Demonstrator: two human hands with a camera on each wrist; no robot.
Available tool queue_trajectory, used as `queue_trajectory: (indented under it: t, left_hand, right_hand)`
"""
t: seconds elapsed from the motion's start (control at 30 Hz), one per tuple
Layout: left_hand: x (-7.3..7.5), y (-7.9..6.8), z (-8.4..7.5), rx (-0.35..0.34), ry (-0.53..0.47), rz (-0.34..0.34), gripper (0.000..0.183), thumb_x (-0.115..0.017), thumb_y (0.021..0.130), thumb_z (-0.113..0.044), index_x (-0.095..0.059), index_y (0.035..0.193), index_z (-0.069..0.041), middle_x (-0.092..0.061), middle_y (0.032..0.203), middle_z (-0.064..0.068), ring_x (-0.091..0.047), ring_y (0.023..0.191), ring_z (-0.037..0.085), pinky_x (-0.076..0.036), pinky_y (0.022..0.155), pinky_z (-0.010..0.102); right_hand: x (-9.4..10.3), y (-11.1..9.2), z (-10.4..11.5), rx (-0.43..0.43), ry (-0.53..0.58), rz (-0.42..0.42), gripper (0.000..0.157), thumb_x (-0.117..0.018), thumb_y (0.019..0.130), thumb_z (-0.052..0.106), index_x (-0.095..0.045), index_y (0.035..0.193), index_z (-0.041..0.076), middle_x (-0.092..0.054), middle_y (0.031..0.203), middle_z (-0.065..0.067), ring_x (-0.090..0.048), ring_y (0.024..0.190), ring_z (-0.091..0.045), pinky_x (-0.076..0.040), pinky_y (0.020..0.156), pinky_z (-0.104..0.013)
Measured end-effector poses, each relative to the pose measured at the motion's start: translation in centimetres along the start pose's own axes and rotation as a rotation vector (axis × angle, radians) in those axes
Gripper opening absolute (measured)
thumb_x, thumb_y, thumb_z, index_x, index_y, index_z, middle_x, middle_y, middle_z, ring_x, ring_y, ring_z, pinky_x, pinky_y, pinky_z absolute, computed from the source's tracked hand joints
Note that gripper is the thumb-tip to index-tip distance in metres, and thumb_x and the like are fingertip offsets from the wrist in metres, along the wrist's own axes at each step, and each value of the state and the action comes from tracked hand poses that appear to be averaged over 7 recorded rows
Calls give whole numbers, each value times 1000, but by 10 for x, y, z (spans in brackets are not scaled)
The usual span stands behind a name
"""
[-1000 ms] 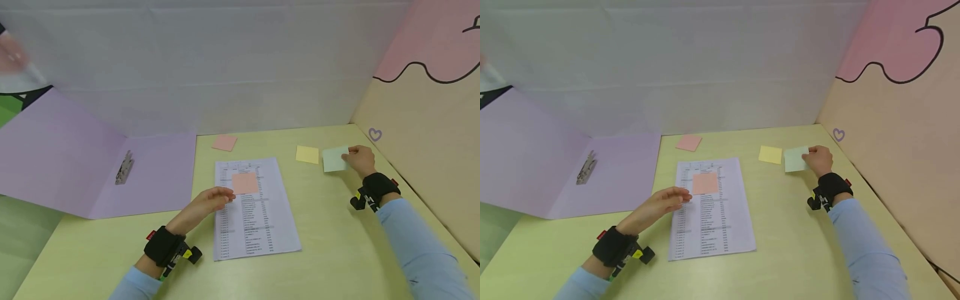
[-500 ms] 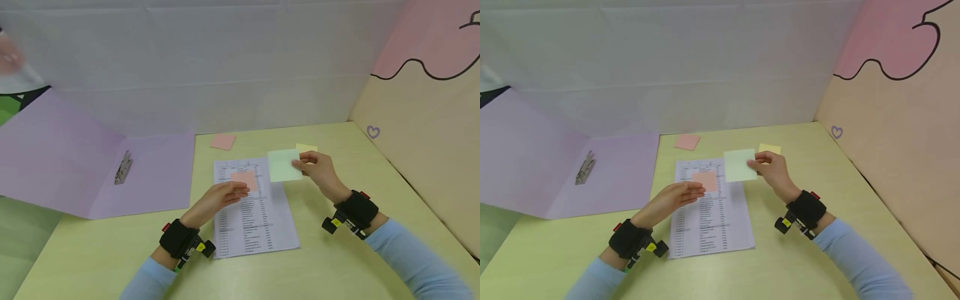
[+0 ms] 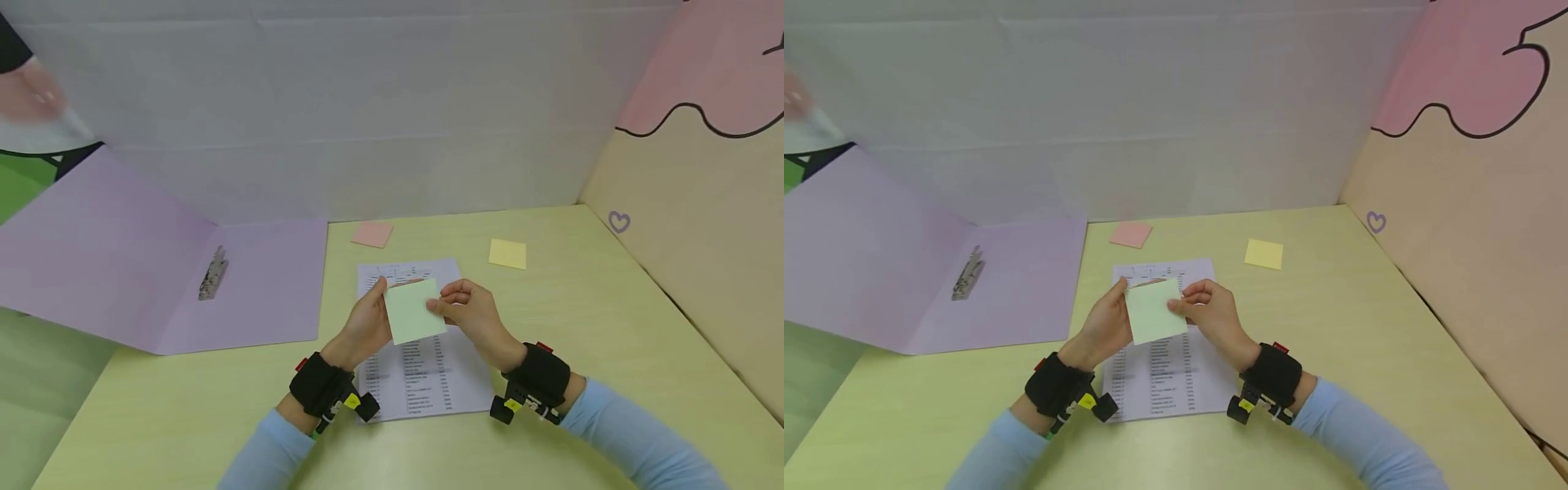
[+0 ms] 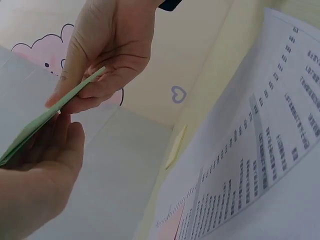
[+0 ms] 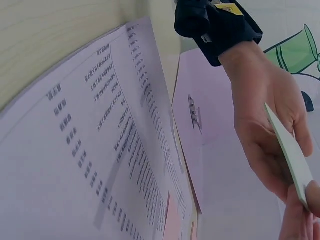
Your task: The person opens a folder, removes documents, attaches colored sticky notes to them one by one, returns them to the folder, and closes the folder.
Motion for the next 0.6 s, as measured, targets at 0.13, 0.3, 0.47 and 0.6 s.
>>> queue_trajectory:
  t: [0.13,0.3,0.47,0.6]
  left_hand:
    - [-3,1,4,-25,-117,91,73,-12,96,-54,-21,144,-1,-53,127,0,-50,117,14,-43,93,30]
    - [-5,3,8,-24,-148,114,73,-14,96,-55,-19,145,0,-56,126,3,-52,117,16,-44,94,32]
    - [-6,4,8,-8,-134,76,71,-14,97,-53,-21,144,-1,-57,123,3,-52,115,16,-46,90,33]
    - [-5,3,8,2,-105,43,69,-13,97,-52,-24,144,-3,-55,124,2,-53,114,17,-47,88,33]
  right_hand:
    - [-7,-3,-3,-5,22,-22,33,-74,76,13,-45,90,4,-58,75,-1,-58,73,-14,-52,69,-25]
    - [-11,-4,-9,18,26,-52,32,-73,77,10,-43,87,4,-56,76,-4,-58,74,-16,-53,68,-27]
    - [-13,-8,-14,345,-364,-35,47,-77,73,19,-42,99,2,-50,90,-7,-50,85,-20,-45,73,-25]
    - [-15,-18,-14,891,-892,-80,55,-79,68,33,-51,103,3,-50,103,-10,-48,95,-26,-40,80,-35]
Point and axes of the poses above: each hand's wrist, its own y-axis towards the middle knuckle, its own x-axis out of the back of the hand, z = x × y, the point moved 1 cm from there along y, towards the middle knuckle
